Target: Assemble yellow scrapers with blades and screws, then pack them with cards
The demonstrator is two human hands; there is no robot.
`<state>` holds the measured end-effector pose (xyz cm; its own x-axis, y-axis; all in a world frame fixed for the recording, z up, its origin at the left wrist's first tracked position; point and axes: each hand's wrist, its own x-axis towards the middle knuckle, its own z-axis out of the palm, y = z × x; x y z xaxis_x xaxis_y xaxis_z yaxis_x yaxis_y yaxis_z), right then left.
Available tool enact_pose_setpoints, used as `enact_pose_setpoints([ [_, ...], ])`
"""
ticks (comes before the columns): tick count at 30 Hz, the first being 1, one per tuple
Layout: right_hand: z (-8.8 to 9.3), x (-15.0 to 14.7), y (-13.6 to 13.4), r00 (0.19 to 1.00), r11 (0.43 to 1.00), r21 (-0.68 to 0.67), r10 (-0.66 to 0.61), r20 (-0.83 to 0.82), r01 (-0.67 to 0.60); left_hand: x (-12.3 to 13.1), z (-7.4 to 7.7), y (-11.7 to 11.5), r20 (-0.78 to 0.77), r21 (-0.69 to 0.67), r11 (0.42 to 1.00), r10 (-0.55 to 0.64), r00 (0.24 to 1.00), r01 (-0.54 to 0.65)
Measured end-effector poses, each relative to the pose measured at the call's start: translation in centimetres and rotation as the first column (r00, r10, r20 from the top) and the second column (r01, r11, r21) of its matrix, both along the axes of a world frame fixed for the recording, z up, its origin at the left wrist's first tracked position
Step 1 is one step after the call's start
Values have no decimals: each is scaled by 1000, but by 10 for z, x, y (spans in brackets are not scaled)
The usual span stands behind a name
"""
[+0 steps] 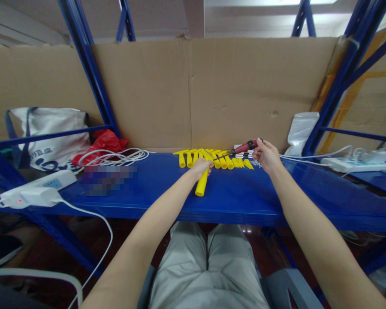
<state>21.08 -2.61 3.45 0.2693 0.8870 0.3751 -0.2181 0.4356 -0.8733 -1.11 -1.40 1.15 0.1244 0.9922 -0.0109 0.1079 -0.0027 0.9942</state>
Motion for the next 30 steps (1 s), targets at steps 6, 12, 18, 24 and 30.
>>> enact_pose_setpoints([
  [6,0,-4,3,981,982,92,-152,-117,163,2,0,-1,-3,12,999,-43,999,43],
  [12,-1,3,3,944,951,90,-275,-181,295,2,0,-1,-9,21,999,-38,999,39],
  [18,-5,-1,5,963,969,9,-246,-111,248,1,1,-1,-13,19,999,-42,999,42],
  [24,-4,-8,3,980,979,-65,-194,-41,192,2,0,-1,4,23,999,-27,1000,27],
  [30,-7,-7,0,981,966,-237,-59,182,102,2,1,-2,1,14,1000,-12,1000,12],
])
